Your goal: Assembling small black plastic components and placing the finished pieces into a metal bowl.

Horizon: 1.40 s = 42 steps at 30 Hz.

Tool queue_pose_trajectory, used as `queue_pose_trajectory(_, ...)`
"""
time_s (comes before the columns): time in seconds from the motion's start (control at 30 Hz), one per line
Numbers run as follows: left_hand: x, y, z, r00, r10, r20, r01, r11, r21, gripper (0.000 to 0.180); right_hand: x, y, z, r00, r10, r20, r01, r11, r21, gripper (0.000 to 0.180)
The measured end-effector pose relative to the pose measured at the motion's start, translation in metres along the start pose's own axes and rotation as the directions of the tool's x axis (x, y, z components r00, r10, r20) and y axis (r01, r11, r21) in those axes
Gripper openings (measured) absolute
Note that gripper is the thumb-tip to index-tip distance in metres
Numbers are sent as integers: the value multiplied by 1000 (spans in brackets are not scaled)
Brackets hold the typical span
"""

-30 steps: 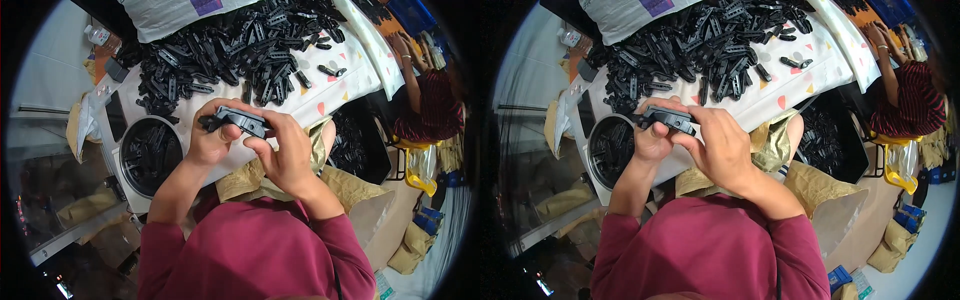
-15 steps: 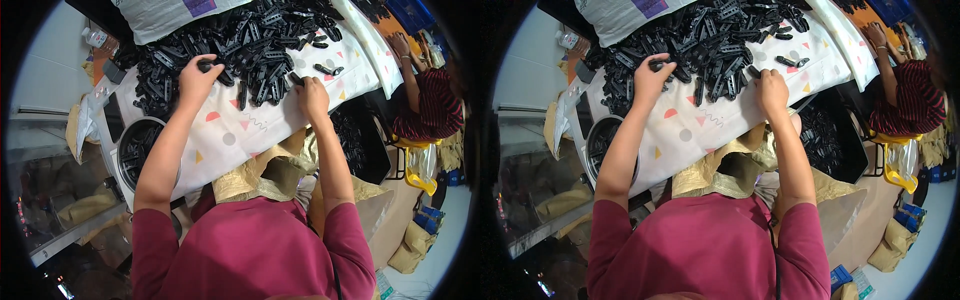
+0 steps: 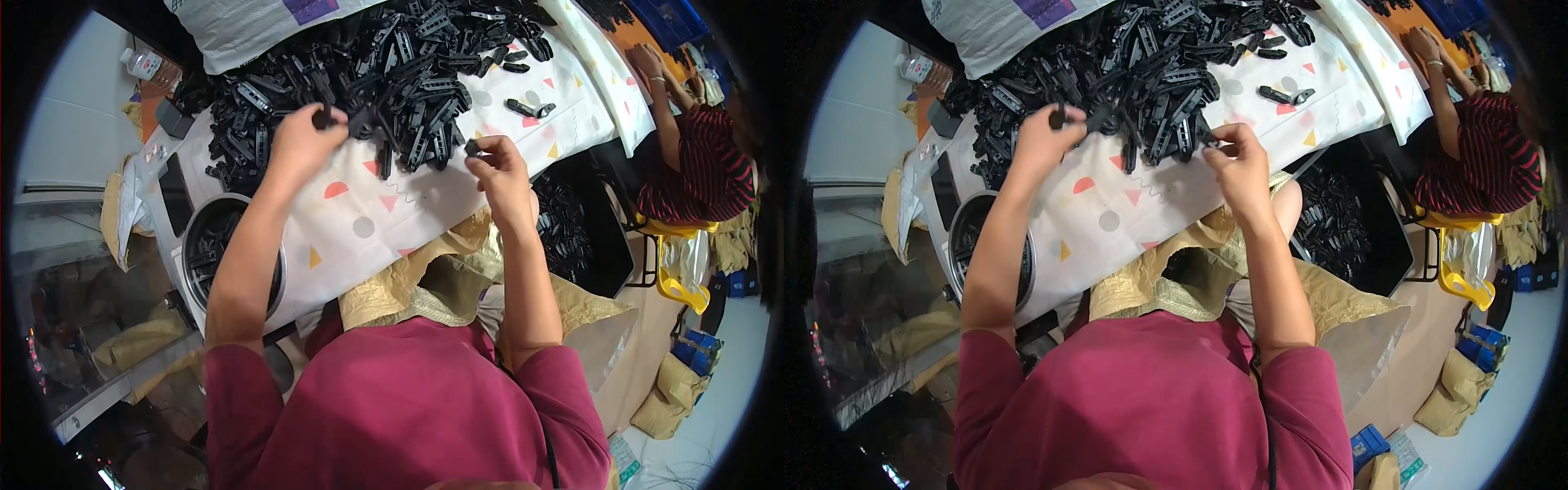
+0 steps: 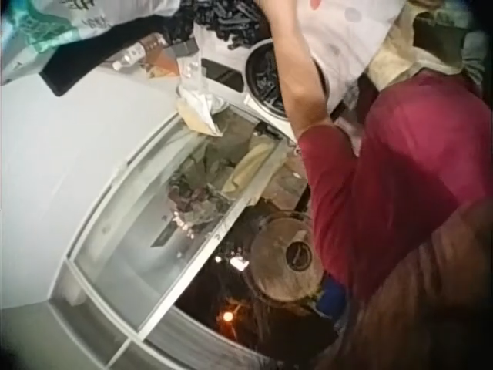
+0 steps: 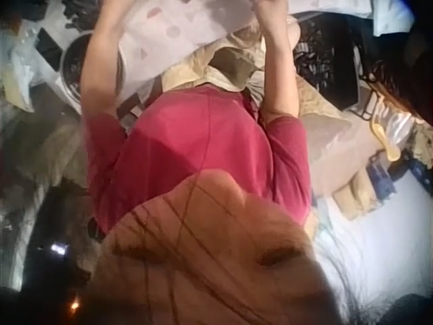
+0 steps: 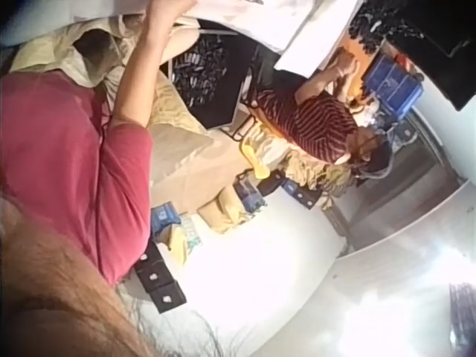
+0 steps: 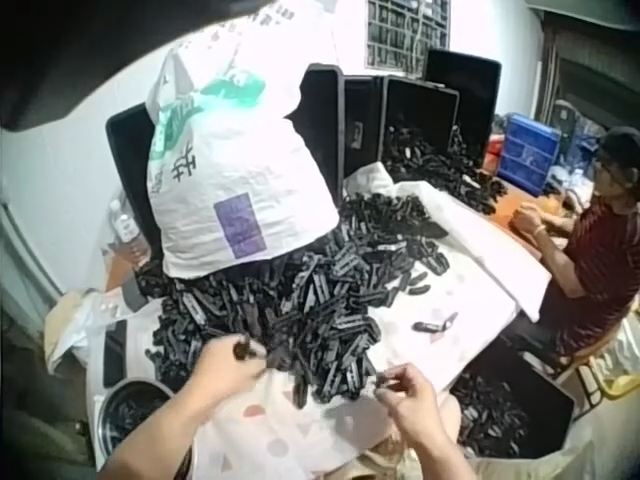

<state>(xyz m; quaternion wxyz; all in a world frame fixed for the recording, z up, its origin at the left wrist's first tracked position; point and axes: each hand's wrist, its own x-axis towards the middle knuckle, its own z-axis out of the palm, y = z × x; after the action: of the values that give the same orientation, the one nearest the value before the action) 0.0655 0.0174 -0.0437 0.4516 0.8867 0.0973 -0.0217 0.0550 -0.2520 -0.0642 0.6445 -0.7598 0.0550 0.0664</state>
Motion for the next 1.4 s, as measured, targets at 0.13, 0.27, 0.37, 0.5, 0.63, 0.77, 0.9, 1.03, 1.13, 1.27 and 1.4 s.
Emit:
queue_pose_trajectory(0.13, -50, -4, -1, 988, 79, 133, -139, 833, 536, 25, -21, -8, 24, 957, -252, 143, 289, 807, -514, 24)
queue_pose_trajectory(0.27, -44, -15, 9, 973, 108, 205, -212, 774, 597, 22, -29, 11, 40, 885, -338, 321, 425, 302, -853, 22)
queue_pose_trajectory(0.37, -35, -4, 9, 975, 103, 197, -204, 764, 612, 16, -27, 16, 47, 863, -339, 375, 474, 283, -834, 19)
queue_pose_trajectory(0.5, -27, 3, 11, 978, 73, 197, -172, 814, 554, 16, -26, -4, 48, 844, -357, 400, 536, 562, -629, 15)
queue_pose_trajectory(0.63, -46, 17, 4, 975, -104, 196, 131, 983, -127, 13, -48, -40, 47, 950, -73, 303, -81, 881, 466, 22)
queue_pose_trajectory(0.77, -81, 24, 14, 990, 125, 61, -17, 547, -837, 15, -68, -44, 65, 976, -171, 131, 29, 704, 709, 21)
queue_pose_trajectory(0.9, -91, 27, 25, 973, 230, 5, -84, 375, -923, 18, -78, -44, 70, 953, -300, 40, 180, 667, 723, 17)
queue_pose_trajectory(1.03, -98, 30, 28, 938, 336, -81, -191, 310, -932, 22, -86, -42, 71, 898, -435, -66, 383, 701, 602, 17)
queue_pose_trajectory(1.13, -106, 34, 25, 936, 352, -2, -51, 130, -990, 27, -87, -37, 67, 877, -471, -96, 446, 723, 528, 19)
queue_pose_trajectory(1.27, -110, 39, 25, 875, 453, -170, -390, 453, -802, 37, -91, -43, 60, 740, -672, -33, 665, 723, 187, 25)
queue_pose_trajectory(1.4, -111, 31, 25, 949, 315, -7, -67, 181, -981, 37, -94, -73, 59, 718, -696, 22, 696, 717, -34, 33)
